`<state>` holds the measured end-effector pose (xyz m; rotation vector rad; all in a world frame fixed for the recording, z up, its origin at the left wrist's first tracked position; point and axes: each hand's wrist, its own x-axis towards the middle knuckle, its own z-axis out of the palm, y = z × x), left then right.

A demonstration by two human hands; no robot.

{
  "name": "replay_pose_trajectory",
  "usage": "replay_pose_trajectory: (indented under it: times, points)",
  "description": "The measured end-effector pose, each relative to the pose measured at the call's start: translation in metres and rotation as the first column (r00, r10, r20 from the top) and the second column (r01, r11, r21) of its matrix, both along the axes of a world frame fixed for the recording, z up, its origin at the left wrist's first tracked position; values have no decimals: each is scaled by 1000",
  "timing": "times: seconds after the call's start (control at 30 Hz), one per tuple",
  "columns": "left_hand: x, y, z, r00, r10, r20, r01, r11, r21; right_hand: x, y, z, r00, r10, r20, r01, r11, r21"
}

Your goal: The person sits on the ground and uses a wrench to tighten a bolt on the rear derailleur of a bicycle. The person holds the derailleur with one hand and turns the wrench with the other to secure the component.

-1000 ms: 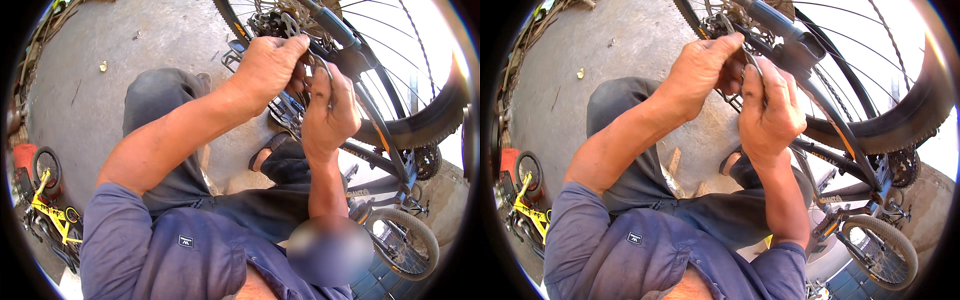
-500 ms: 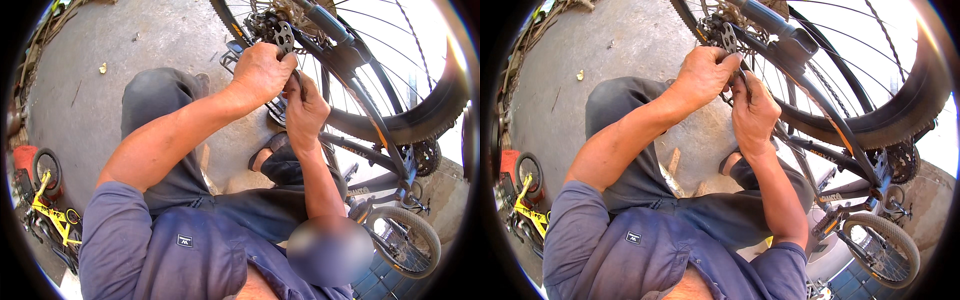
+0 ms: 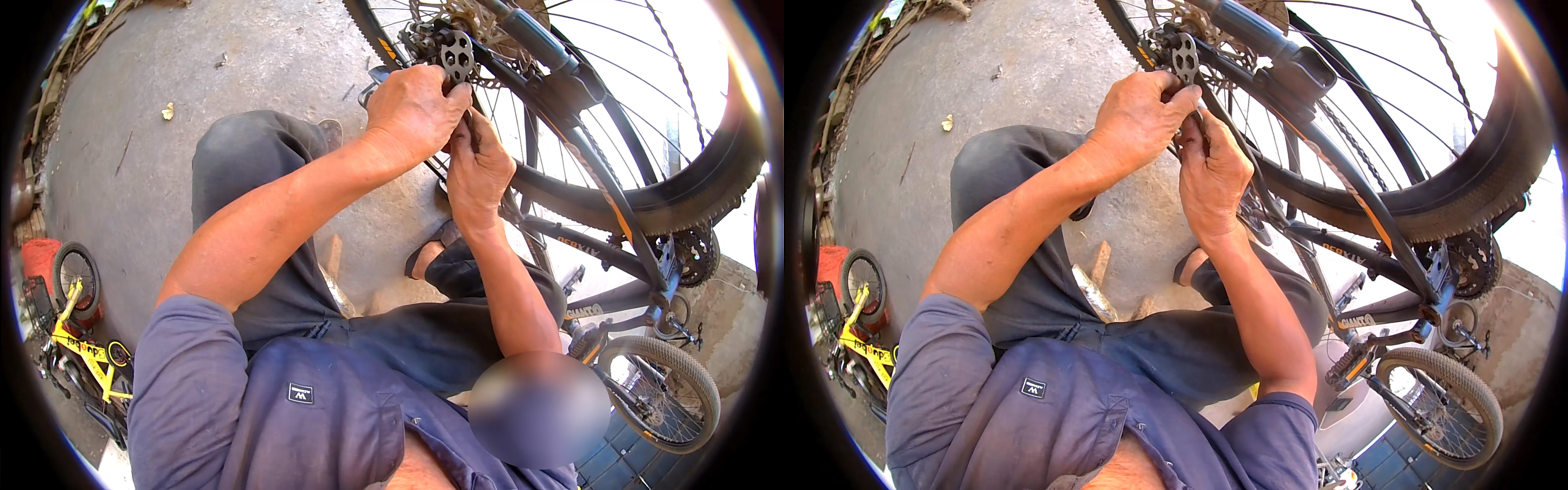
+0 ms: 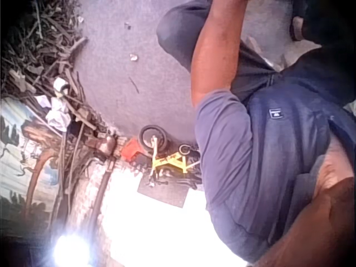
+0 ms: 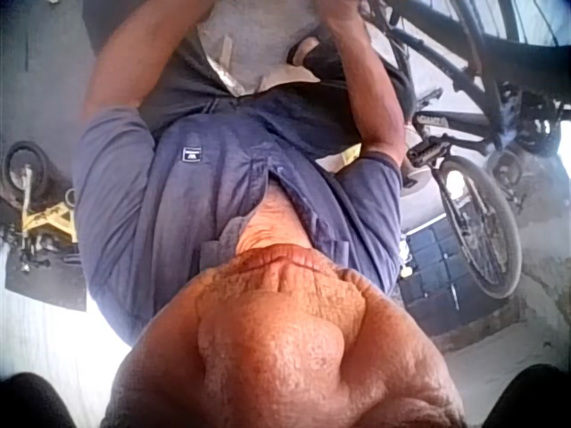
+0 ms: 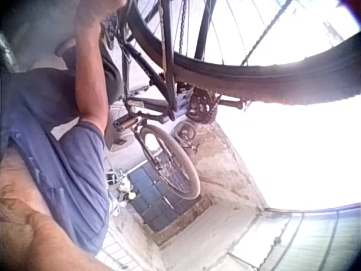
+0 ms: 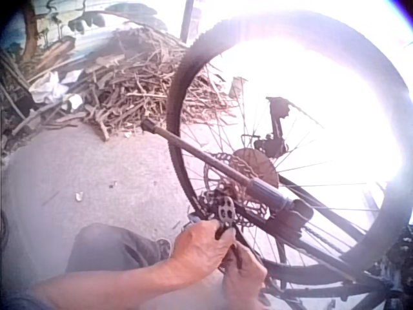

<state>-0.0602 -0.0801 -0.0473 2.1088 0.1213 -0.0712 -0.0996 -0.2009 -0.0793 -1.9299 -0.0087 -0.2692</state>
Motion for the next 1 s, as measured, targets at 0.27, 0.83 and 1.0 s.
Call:
replay_pose_trajectory:
  times: [0.27,0.83,1.0]
  points:
    - [4,-2,-3,999,-32,36,34,998,-52,5,-5,-18,995,-46,94,50,998,-38]
    - [-2,-7,-3,993,-49,110,55,997,-53,5,-14,-18,986,-26,167,40,996,-80]
    - [-3,-7,-6,997,-61,50,64,996,-54,-2,-14,-9,997,-35,69,43,992,-116]
